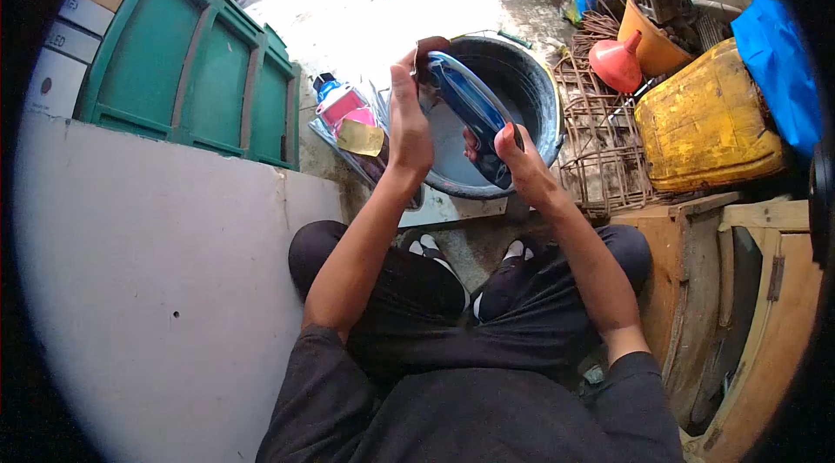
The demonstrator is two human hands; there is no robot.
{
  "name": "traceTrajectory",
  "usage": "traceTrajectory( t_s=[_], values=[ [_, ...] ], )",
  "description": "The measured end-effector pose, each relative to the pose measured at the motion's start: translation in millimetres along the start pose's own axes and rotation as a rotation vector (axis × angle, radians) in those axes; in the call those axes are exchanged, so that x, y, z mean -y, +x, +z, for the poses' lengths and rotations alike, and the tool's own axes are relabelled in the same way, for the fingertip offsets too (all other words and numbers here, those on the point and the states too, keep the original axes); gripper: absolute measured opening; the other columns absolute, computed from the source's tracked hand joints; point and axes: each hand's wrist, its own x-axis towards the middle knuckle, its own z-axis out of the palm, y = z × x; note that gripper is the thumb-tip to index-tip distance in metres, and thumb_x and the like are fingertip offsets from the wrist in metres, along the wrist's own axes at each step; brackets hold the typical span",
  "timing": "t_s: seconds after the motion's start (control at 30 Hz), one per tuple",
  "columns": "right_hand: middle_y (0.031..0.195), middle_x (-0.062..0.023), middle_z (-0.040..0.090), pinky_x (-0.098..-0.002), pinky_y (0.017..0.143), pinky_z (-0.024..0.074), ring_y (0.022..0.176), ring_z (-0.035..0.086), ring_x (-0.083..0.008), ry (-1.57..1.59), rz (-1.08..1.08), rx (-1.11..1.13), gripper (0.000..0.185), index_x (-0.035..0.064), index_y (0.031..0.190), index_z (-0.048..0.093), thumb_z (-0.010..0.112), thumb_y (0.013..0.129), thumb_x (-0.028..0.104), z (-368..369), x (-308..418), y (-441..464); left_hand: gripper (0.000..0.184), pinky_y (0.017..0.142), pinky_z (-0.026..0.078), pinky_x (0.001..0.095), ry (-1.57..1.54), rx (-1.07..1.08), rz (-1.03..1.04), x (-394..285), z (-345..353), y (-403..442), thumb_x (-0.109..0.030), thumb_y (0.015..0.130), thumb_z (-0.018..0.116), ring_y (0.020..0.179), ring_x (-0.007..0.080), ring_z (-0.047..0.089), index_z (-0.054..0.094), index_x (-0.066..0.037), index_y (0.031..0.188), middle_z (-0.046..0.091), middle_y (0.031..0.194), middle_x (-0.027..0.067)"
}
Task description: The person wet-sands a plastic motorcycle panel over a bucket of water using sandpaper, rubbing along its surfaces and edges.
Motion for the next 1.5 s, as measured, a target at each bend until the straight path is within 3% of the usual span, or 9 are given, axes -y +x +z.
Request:
traceTrajectory(
  t_s=[0.17, 0.27, 0.53, 0.63, 0.73, 0.87, 1.2, 1.33, 1.5],
  values=[
    [0.081, -0.0006, 0.053, -0.0282, 0.076, 0.0392, 0.082, 0.049, -0.011, 0.016, -0.026, 0.022, 0.074, 0.0053, 0.088, 0.057, 0.039, 0.091, 0.077, 2, -4, 1, 0.061, 0.103, 0.035, 0.0349, 0.053, -0.056, -0.214, 34, -14, 9, -0.044, 0.108, 0.014, 0.108, 0.0223, 0.049, 0.052, -0.002, 0.13, 0.054, 0.119, 0.0121],
    [0.082, -0.0006, 0.053, -0.0282, 0.077, 0.0393, 0.082, 0.049, -0.0111, 0.043, -0.028, -0.031, 0.076, 0.0054, 0.089, 0.057, 0.039, 0.09, 0.079, 0, 2, 1, 0.062, 0.107, 0.032, 0.0355, 0.07, 0.023, 0.063, 7, 0, 2, -0.046, 0.108, 0.015, 0.114, 0.0237, 0.049, 0.049, -0.001, 0.133, 0.053, 0.125, 0.0146],
    [0.086, -0.0017, 0.054, -0.0271, 0.078, 0.0409, 0.083, 0.05, -0.0112, 0.132, 0.004, -0.022, 0.08, 0.0036, 0.092, 0.057, 0.042, 0.086, 0.082, 0, 5, 0, 0.066, 0.111, 0.03, 0.0361, 0.017, 0.075, 0.02, -12, 10, -3, -0.051, 0.107, 0.014, 0.128, 0.0242, 0.043, 0.042, -0.004, 0.143, 0.049, 0.135, 0.0148],
    [0.087, -0.0026, 0.055, -0.0276, 0.08, 0.0415, 0.085, 0.052, -0.0117, 0.237, 0.003, -0.016, 0.084, 0.0021, 0.096, 0.058, 0.043, 0.085, 0.083, 4, -2, 1, 0.069, 0.121, 0.013, 0.0352, -0.094, 0.036, -0.171, 13, -7, 11, -0.048, 0.107, 0.017, 0.148, 0.0288, 0.022, 0.026, 0.004, 0.152, 0.027, 0.158, 0.0215],
    [0.089, -0.0038, 0.057, -0.0287, 0.084, 0.0424, 0.088, 0.055, -0.0129, 0.142, 0.025, -0.03, 0.082, 0.0016, 0.098, 0.059, 0.041, 0.087, 0.081, 1, -6, 1, 0.072, 0.119, 0.02, 0.0426, 0.022, 0.031, -0.118, 1, 6, 0, -0.057, 0.105, 0.014, 0.141, 0.0288, 0.031, 0.026, -0.005, 0.153, 0.03, 0.154, 0.0152],
    [0.089, -0.004, 0.058, -0.0284, 0.082, 0.0449, 0.087, 0.057, -0.0128, 0.244, 0.054, -0.023, 0.087, 0.0023, 0.098, 0.059, 0.044, 0.081, 0.086, 1, -6, 3, 0.076, 0.122, 0.011, 0.0407, 0.092, 0.064, -0.129, 3, 5, -6, -0.057, 0.104, 0.01, 0.149, 0.0308, 0.012, 0.011, -0.003, 0.156, 0.013, 0.162, 0.0181],
    [0.093, -0.0057, 0.06, -0.0321, 0.086, 0.0465, 0.089, 0.059, -0.0148, 0.173, 0.085, -0.037, 0.089, 0.0015, 0.107, 0.061, 0.035, 0.086, 0.084, 1, -10, 4, 0.072, 0.119, 0.018, 0.0447, 0.252, 0.031, -0.153, 13, 2, -4, -0.053, 0.105, 0.018, 0.144, 0.038, 0.025, 0.023, 0.001, 0.152, 0.023, 0.157, 0.0245],
    [0.099, -0.0099, 0.063, -0.034, 0.09, 0.0458, 0.098, 0.059, -0.0185, 0.163, 0.0, -0.198, 0.093, -0.0017, 0.115, 0.06, 0.03, 0.088, 0.082, 5, -15, 15, 0.071, 0.118, 0.02, 0.0463, 0.732, 0.045, 0.134, 5, 9, -27, -0.051, 0.105, 0.02, 0.142, 0.0409, 0.03, 0.029, 0.003, 0.15, 0.027, 0.155, 0.0271],
    [0.101, -0.0091, 0.064, -0.0298, 0.085, 0.046, 0.095, 0.058, -0.0167, -0.031, 0.061, -0.12, 0.091, -0.0035, 0.119, 0.061, 0.027, 0.093, 0.077, 6, 18, -1, 0.063, 0.115, 0.019, 0.0572, 0.473, -0.073, -0.114, 13, 5, -5, -0.046, 0.105, 0.025, 0.139, 0.0419, 0.036, 0.036, 0.001, 0.145, 0.033, 0.151, 0.0274]
  ],
)
